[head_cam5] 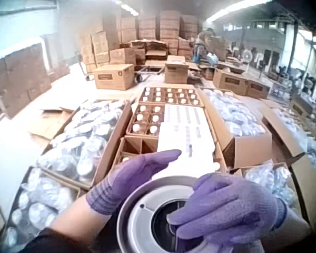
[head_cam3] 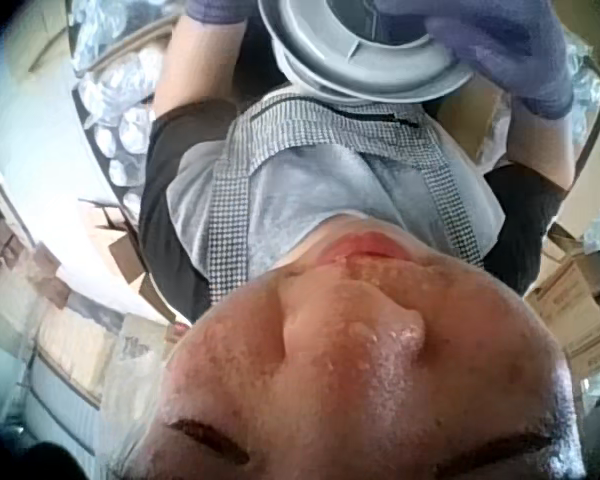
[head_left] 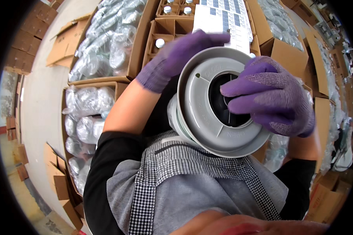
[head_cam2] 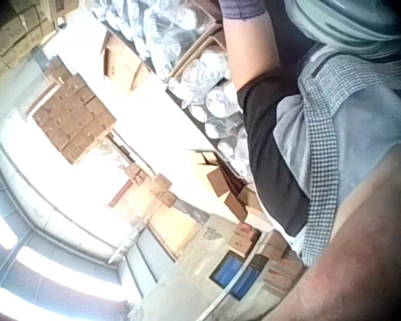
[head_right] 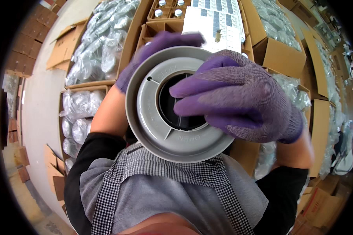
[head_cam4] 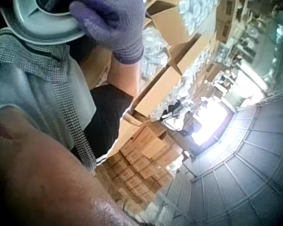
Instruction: The person assembles and packages electric kettles by inserting a chrome inner flask into a plastic housing, attaching a lid, applying product labels, and wrapping each finished unit in a plastic bag before placing it into a shipping box.
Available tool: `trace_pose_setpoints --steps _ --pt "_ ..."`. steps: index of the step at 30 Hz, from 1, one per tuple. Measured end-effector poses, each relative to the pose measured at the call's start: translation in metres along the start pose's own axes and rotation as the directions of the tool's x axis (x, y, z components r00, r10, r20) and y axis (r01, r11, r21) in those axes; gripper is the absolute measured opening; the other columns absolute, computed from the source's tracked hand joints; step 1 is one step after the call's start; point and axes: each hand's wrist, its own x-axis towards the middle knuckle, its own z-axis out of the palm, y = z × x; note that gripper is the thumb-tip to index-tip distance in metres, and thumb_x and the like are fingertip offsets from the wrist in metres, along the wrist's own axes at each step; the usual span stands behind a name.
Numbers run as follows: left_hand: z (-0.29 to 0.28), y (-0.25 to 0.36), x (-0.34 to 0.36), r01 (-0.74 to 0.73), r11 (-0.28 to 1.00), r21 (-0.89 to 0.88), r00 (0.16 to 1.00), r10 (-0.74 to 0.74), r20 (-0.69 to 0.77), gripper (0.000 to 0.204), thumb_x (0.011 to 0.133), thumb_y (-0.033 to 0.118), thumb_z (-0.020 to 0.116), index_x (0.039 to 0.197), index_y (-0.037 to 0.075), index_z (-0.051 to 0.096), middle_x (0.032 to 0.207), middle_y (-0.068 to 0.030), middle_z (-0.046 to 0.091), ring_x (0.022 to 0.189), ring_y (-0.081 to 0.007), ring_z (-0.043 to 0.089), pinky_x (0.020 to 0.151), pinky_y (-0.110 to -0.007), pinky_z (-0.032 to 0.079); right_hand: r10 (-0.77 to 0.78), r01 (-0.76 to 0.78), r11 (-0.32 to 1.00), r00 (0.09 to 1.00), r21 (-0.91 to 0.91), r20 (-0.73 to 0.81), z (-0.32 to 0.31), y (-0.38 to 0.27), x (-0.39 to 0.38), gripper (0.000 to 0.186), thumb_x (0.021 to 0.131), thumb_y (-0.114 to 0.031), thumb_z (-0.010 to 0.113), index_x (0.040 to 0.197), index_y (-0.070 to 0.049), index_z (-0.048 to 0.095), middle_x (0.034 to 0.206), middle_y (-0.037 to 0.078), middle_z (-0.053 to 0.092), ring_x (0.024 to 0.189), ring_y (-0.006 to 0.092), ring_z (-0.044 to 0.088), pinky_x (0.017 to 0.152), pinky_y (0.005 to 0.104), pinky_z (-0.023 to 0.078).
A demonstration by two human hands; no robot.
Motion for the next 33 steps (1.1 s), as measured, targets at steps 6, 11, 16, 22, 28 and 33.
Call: trace_pose_setpoints --steps 6,11,16,22,28,33 --pt "0.037 -0.064 -0.008 0.162 0.891 -0.424 0.981 -0.190 -0.025 0.081 0.097 0.059 0.054 0.142 -0.007 0.042 0.142 -0.0269 0.050 0.115 -0.0346 0.064 0.099 -0.047 0.055 -0.026 0.334 0.807 0.844 -0.486 0.536 -0.027 -0.033 0.041 0.038 0.073 -0.027 0.076 0.107 -0.013 0.071 0.107 0.008 0.066 0.096 0.0244 0.064 0.085 0.0390 0.054" --pt "0.043 -0.067 -0.007 0.163 0.894 -0.417 0.986 -0.160 0.044 0.077 0.098 0.058 0.052 0.139 -0.006 0.044 0.139 -0.0266 0.051 0.114 -0.0341 0.064 0.099 -0.046 0.055 0.161 0.183 0.803 0.849 -0.567 0.503 -0.012 -0.049 0.050 0.035 0.072 -0.028 0.078 0.102 -0.011 0.070 0.090 0.009 0.066 0.082 0.0252 0.066 0.075 0.0378 0.054" --pt "0.038 -0.071 -0.013 0.175 0.891 -0.419 0.983 -0.178 0.031 0.074 0.099 0.058 0.050 0.136 -0.006 0.046 0.137 -0.0263 0.053 0.113 -0.0336 0.065 0.098 -0.045 0.055 0.240 -0.206 0.951 0.962 -0.231 0.127 0.014 0.024 0.026 0.026 0.076 -0.021 0.075 0.098 -0.009 0.069 0.081 0.014 0.067 0.073 0.0285 0.067 0.070 0.0393 0.053" --pt "0.025 -0.048 -0.024 0.138 0.924 -0.355 0.980 -0.180 -0.089 0.070 0.100 0.057 0.048 0.133 -0.005 0.049 0.135 -0.0259 0.054 0.112 -0.0330 0.065 0.097 -0.044 0.055 0.264 0.002 0.524 0.950 -0.852 0.165 0.005 0.098 -0.003 0.024 0.077 -0.015 0.074 0.100 -0.010 0.070 0.080 0.012 0.070 0.074 0.0295 0.068 0.072 0.0382 0.055" --pt "0.022 -0.016 -0.014 0.059 0.969 -0.239 0.992 -0.084 -0.094 0.067 0.101 0.057 0.045 0.129 -0.004 0.051 0.132 -0.0255 0.056 0.110 -0.0324 0.065 0.096 -0.044 0.055 0.843 -0.771 0.343 0.505 -0.537 -0.187 -0.011 0.206 -0.146 0.025 0.079 -0.019 0.076 0.101 -0.009 0.069 0.084 0.011 0.070 0.079 0.0287 0.069 0.075 0.0364 0.056" --pt "0.011 0.002 -0.003 0.019 0.989 -0.144 0.991 -0.038 -0.126 0.065 0.102 0.056 0.043 0.127 -0.003 0.053 0.130 -0.0252 0.057 0.109 -0.0318 0.066 0.096 -0.043 0.056 0.690 -0.388 0.365 0.723 -0.846 -0.033 0.032 0.344 -0.255 0.027 0.080 -0.023 0.078 0.102 -0.009 0.069 0.088 0.011 0.070 0.084 0.0280 0.070 0.077 0.0349 0.056"
